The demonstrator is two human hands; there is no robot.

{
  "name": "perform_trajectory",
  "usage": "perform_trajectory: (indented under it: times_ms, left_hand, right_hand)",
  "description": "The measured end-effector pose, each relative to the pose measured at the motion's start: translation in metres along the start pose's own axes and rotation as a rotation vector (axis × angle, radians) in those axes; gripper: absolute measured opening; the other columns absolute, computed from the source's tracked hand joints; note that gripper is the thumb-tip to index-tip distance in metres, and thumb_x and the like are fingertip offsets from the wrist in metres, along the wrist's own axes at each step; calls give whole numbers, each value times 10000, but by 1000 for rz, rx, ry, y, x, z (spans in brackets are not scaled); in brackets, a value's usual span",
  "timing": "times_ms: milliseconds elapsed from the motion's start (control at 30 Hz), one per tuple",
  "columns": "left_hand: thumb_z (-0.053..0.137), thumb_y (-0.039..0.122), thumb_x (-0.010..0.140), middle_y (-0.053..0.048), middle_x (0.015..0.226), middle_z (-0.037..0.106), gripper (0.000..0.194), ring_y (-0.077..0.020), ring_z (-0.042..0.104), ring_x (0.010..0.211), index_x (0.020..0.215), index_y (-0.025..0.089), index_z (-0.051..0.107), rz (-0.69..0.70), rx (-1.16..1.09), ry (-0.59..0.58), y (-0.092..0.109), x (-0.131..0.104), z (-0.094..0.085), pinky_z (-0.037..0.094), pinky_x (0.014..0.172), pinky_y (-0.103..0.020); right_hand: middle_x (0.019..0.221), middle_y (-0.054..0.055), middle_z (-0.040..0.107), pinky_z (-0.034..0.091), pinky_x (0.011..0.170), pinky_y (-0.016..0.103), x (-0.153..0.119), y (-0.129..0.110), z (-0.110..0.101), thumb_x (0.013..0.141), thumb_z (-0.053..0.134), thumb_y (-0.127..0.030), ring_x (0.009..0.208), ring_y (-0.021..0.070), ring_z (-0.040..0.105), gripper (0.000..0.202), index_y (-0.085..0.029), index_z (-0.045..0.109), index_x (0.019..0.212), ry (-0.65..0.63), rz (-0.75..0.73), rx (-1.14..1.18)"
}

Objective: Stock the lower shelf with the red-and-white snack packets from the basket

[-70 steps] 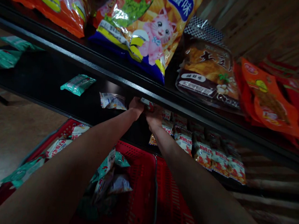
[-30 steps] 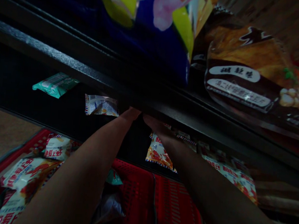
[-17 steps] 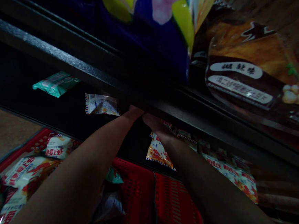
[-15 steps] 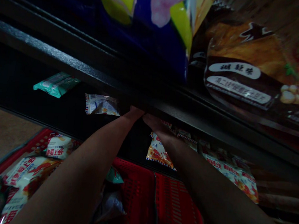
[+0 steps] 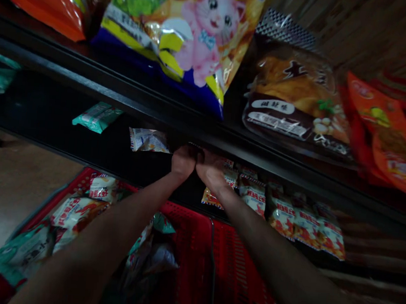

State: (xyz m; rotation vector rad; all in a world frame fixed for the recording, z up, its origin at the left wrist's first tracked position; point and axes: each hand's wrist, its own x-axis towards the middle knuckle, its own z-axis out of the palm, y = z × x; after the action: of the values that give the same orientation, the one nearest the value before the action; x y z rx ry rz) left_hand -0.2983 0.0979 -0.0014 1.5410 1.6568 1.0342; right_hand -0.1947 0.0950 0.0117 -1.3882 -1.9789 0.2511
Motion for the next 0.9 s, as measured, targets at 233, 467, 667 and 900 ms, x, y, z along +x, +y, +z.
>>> perform_trajectory:
  times_ms: [233, 467, 667, 900]
  left_hand:
    - [432, 58, 794, -66, 937, 667, 278, -163, 622, 884, 919, 171, 654, 8, 91, -115, -35, -139, -30, 470, 820, -258]
    - [433, 109, 811, -124, 1197, 595, 316, -245, 507, 1159, 1027, 162, 658, 32, 453, -117, -68, -215, -57, 406, 982, -348]
    - [457, 217, 842, -182, 1302, 533, 497, -288, 417, 1282, 1323, 95, 451, -164, 551, -51, -104, -225, -68, 345, 1042, -390]
    - [449, 210, 859, -174, 1064, 666, 330, -265, 629, 1007, 1147, 128, 586, -383, 323, -101, -96, -212, -57, 461, 831, -355]
  right_hand:
    - [1238, 92, 577, 412, 1045, 403, -128, -77, -23, 838, 404, -139, 1182, 201, 527, 318, -212, 595, 1081, -95, 77, 45]
    - [1143, 91, 620, 464, 990, 392, -248, -99, -4, 744, 444, -48, 1088, 204, 593, 336, -199, 651, 962, -282, 412, 114]
    - [1107, 69, 643, 498, 932, 361, -284, -119, -30, 724, 464, -23, 1012, 184, 635, 311, -219, 660, 865, -368, 421, 166]
    - [1135, 80, 638, 489, 934, 356, -274, -121, -80, 772, 481, -68, 1035, 180, 635, 272, -216, 672, 897, -455, 396, 197]
